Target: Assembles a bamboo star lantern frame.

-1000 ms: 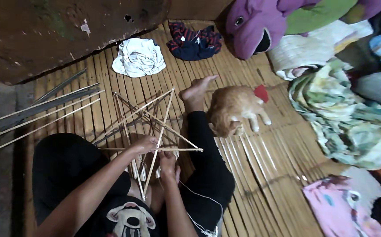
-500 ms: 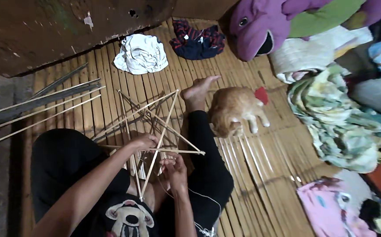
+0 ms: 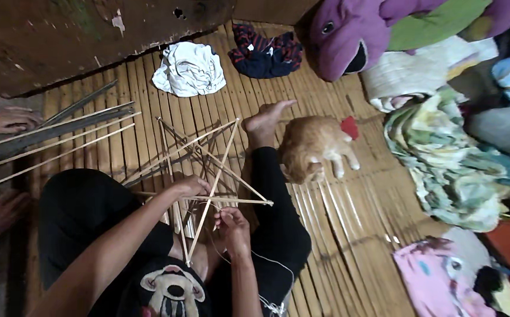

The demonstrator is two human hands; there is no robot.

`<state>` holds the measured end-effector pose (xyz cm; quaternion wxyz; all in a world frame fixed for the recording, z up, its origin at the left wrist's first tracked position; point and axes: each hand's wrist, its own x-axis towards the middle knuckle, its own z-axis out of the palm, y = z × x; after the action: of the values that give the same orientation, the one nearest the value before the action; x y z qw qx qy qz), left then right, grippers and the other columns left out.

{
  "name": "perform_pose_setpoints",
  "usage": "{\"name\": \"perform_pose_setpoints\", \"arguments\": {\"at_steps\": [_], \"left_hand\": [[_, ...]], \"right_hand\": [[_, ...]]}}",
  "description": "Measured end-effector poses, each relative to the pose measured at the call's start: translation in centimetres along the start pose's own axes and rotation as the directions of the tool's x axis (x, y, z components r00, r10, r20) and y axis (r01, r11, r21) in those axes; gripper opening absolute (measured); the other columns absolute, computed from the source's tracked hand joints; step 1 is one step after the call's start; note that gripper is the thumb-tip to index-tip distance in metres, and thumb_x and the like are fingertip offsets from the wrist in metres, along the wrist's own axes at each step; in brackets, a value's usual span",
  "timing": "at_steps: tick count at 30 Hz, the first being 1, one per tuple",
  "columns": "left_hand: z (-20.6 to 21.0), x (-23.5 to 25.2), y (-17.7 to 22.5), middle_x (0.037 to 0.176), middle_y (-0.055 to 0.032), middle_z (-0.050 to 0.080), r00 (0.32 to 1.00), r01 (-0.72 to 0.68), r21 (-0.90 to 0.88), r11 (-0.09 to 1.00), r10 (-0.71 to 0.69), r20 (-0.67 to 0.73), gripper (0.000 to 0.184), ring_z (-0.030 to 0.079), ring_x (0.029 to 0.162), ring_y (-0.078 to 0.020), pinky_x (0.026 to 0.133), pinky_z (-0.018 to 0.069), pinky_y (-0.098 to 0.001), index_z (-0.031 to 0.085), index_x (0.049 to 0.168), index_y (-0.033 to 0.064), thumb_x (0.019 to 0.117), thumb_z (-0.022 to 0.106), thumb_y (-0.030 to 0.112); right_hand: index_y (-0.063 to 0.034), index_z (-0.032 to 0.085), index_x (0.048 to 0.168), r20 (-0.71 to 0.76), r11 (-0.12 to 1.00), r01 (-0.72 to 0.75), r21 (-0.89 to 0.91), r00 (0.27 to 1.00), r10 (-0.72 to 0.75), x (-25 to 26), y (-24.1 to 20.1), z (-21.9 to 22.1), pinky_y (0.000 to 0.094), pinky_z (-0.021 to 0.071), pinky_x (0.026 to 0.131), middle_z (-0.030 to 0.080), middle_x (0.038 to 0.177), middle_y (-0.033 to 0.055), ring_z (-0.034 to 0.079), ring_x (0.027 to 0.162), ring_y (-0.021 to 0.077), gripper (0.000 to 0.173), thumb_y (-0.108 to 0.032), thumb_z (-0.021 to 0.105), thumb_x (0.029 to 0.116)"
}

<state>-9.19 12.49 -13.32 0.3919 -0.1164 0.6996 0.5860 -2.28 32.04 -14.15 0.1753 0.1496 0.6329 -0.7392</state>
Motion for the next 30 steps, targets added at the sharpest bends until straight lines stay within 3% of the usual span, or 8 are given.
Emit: {"name": "perform_pose_setpoints", "arguments": {"at_steps": [7, 10, 13, 18, 21, 26, 28, 30], "left_hand": [[0.1, -0.5, -0.1, 0.094, -0.0036, 0.063, 1.000, 0.005, -0.094, 0.996, -0.005, -0.001, 0.020, 0.058, 0.074, -0.0036, 0.073, 0.0503, -0.0201, 0.066, 0.116, -0.0036, 0.1060, 0.050, 0.003], [0.1, -0.9, -0.4, 0.110, -0.0099, 0.065, 0.998, -0.030, 0.020, 0.999, 0.031, -0.053, 0.023, 0.061, 0.091, -0.0089, 0.086, 0.0516, -0.0268, 0.066, 0.122, -0.0019, 0.1074, 0.051, 0.009], [0.2, -1.6, -0.8, 0.124, -0.0139, 0.069, 0.972, -0.091, 0.224, 0.970, 0.136, -0.192, 0.024, 0.065, 0.115, -0.0241, 0.103, 0.0485, -0.0452, 0.071, 0.123, 0.0047, 0.1047, 0.058, 0.013], [2.5, -4.1, -0.8, 0.120, -0.0146, 0.069, 0.939, -0.343, 0.191, 0.920, 0.343, 0.032, 0.037, 0.068, 0.099, -0.0197, 0.090, 0.0551, -0.0375, 0.063, 0.134, 0.0015, 0.1007, 0.066, 0.015], [3.8, -5.3, -0.8, 0.101, -0.0088, 0.071, 0.969, -0.247, 0.170, 0.954, 0.248, 0.016, 0.026, 0.064, 0.078, -0.0108, 0.076, 0.0536, -0.0284, 0.069, 0.125, 0.0029, 0.1020, 0.064, 0.014], [4.0, -6.3, -2.7, 0.095, -0.0044, 0.072, 0.981, -0.172, 0.137, 0.975, 0.182, -0.063, 0.019, 0.062, 0.077, -0.0046, 0.076, 0.0525, -0.0243, 0.074, 0.112, 0.0025, 0.1028, 0.063, 0.015], [4.2, -6.6, -3.1, 0.100, -0.0075, 0.073, 0.985, -0.129, 0.183, 0.975, 0.148, -0.090, 0.020, 0.067, 0.088, -0.0105, 0.087, 0.0539, -0.0317, 0.074, 0.112, 0.0028, 0.1025, 0.064, 0.017], [4.2, -6.7, -3.1, 0.106, -0.0110, 0.074, 0.986, -0.088, 0.254, 0.963, 0.120, -0.112, 0.023, 0.069, 0.099, -0.0188, 0.096, 0.0517, -0.0414, 0.074, 0.114, 0.0037, 0.1028, 0.063, 0.020]], "right_hand": [[0.0067, 0.061, 0.101, -0.157, 0.969, -0.087, -0.230, 0.986, 0.051, 0.8, 0.7, 0.6, 0.0216, 0.0546, 0.057, 0.066, 0.075, 0.0062, 0.063, 0.060, 0.0079, 0.007, 0.005, 0.054, 0.1008], [0.0062, 0.062, 0.100, -0.149, 0.968, -0.071, -0.241, 0.988, 0.035, 0.7, 0.8, 0.6, 0.0206, 0.0531, 0.056, 0.065, 0.073, 0.0054, 0.061, 0.058, 0.0070, 0.007, 0.005, 0.055, 0.1008], [0.0056, 0.063, 0.100, -0.095, 0.977, -0.029, -0.209, 0.995, 0.009, 0.6, 0.6, 0.3, 0.0202, 0.0511, 0.053, 0.064, 0.071, 0.0039, 0.058, 0.055, 0.0061, 0.008, 0.004, 0.055, 0.1003], [0.0041, 0.065, 0.098, 0.007, 0.986, 0.096, -0.138, 0.995, -0.096, -0.2, 0.1, 0.3, 0.0181, 0.0500, 0.052, 0.063, 0.068, -0.0004, 0.056, 0.054, 0.0030, 0.009, 0.006, 0.056, 0.0958], [0.0029, 0.066, 0.096, 0.028, 0.968, 0.157, -0.195, 0.988, -0.155, -0.8, -0.6, -0.2, 0.0178, 0.0490, 0.053, 0.063, 0.068, -0.0022, 0.056, 0.055, 0.0016, 0.009, 0.005, 0.058, 0.0932], [0.0025, 0.067, 0.093, 0.079, 0.880, 0.168, -0.445, 0.986, -0.149, -2.1, -1.3, -2.4, 0.0174, 0.0511, 0.061, 0.067, 0.079, -0.0002, 0.060, 0.065, 0.0002, 0.007, 0.002, 0.061, 0.0899], [0.0015, 0.071, 0.098, 0.105, 0.769, 0.148, -0.622, 0.989, -0.106, -2.6, -1.8, -2.7, 0.0256, 0.0556, 0.066, 0.069, 0.090, 0.0063, 0.065, 0.072, 0.0083, 0.010, -0.001, 0.068, 0.0895], [0.0017, 0.070, 0.120, 0.107, 0.622, 0.147, -0.769, 0.989, -0.102, -3.2, -3.0, -2.1, 0.0452, 0.0586, 0.078, 0.069, 0.115, 0.0194, 0.070, 0.087, 0.0264, 0.031, -0.003, 0.072, 0.0887]]}}
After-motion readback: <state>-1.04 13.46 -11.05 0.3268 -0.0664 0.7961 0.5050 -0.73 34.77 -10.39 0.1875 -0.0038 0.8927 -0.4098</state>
